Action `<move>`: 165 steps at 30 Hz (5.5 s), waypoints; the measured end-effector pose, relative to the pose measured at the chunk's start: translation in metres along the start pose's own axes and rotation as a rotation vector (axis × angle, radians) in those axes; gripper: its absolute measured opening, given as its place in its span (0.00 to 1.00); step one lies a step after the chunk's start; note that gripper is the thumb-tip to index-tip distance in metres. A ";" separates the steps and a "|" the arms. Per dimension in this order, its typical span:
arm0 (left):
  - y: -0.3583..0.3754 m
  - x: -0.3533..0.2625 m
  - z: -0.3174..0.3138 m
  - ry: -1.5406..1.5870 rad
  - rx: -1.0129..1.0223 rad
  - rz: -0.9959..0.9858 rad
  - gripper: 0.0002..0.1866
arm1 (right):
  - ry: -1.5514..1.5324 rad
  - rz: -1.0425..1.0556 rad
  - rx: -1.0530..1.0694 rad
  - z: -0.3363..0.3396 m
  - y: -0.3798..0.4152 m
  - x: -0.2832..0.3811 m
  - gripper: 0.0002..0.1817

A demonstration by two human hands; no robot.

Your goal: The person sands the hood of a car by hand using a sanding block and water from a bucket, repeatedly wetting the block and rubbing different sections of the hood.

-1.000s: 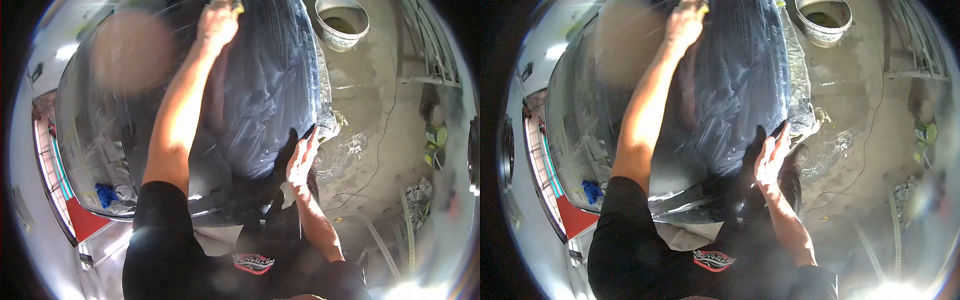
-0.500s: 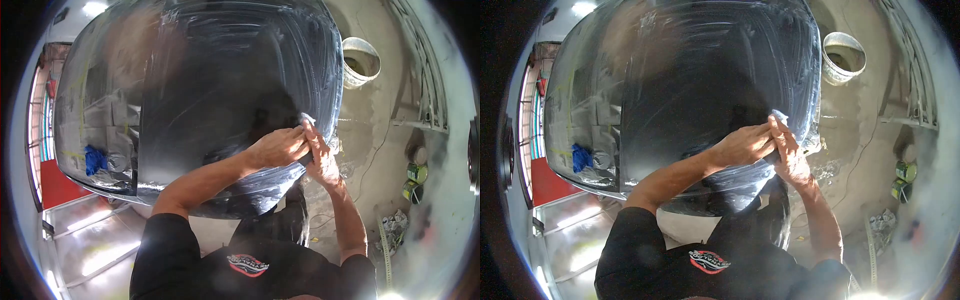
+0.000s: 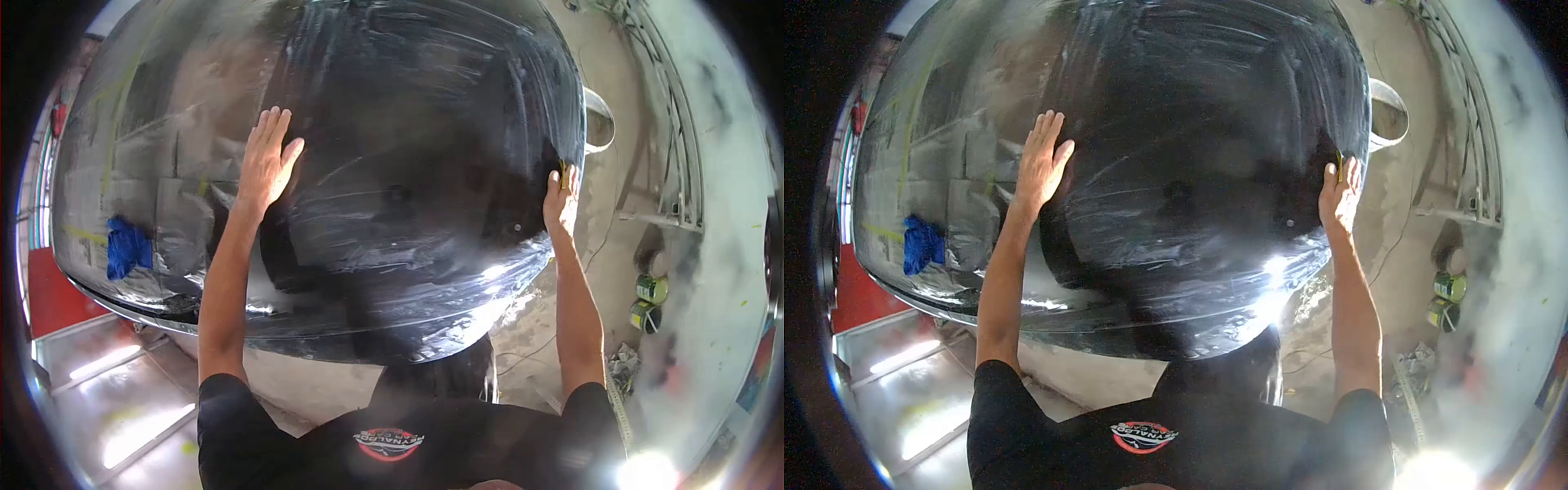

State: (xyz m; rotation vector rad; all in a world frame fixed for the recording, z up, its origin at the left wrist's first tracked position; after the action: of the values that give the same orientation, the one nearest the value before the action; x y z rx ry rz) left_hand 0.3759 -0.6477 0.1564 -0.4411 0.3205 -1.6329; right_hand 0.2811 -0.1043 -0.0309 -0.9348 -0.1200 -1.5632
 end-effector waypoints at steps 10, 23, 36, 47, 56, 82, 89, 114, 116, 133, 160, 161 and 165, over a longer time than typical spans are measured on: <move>0.015 0.013 0.011 0.004 -0.042 0.106 0.27 | 0.015 0.760 0.285 -0.129 0.014 0.395 0.34; 0.006 0.013 0.010 -0.069 -0.062 0.369 0.28 | -0.055 0.582 0.420 -0.089 -0.110 0.135 0.35; 0.005 0.020 0.007 -0.063 -0.047 0.375 0.28 | -0.340 1.019 0.256 -0.154 -0.057 0.367 0.32; 0.007 0.018 0.004 -0.108 -0.080 0.384 0.29 | -0.268 0.442 0.348 -0.054 -0.109 0.047 0.28; 0.006 0.021 0.007 -0.071 -0.080 0.432 0.26 | -0.420 1.097 0.459 -0.175 -0.103 0.343 0.29; -0.005 0.020 0.011 -0.117 -0.185 0.543 0.25 | -0.442 1.260 0.742 -0.136 -0.140 0.259 0.34; -0.010 0.017 0.015 -0.115 -0.173 0.556 0.25 | -0.477 1.275 0.701 -0.170 -0.139 0.323 0.34; -0.009 0.022 0.015 -0.079 -0.142 0.576 0.26 | -0.548 1.303 0.495 -0.289 -0.164 0.479 0.27; -0.008 0.023 0.012 -0.088 -0.135 0.580 0.26 | -0.523 1.144 0.654 -0.290 -0.156 0.519 0.28; -0.010 0.024 0.016 -0.089 -0.158 0.592 0.25 | -0.530 1.419 0.603 -0.284 -0.158 0.490 0.29; -0.009 0.025 0.016 -0.060 -0.184 0.592 0.23 | -0.605 1.159 0.610 -0.308 -0.148 0.544 0.25; -0.008 0.024 0.016 -0.053 -0.174 0.597 0.23 | -0.630 1.110 0.679 -0.324 -0.159 0.545 0.26; -0.009 0.026 0.016 -0.054 -0.157 0.616 0.24 | -0.381 0.883 0.630 -0.389 -0.223 0.577 0.29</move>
State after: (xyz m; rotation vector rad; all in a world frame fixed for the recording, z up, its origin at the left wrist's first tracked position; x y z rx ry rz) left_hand 0.3732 -0.6719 0.1772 -0.4487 0.4909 -0.9981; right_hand -0.0580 -0.7233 0.1584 -0.6227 -0.3853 -0.4639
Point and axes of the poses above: each hand's wrist, its own y-axis away from the middle knuckle, its own z-axis out of the back of the hand, x = y × z, the point moved 10 cm from there along -y, towards the middle knuckle, and after that the axes turned 9 degrees about -x, right-handed, at the moved point
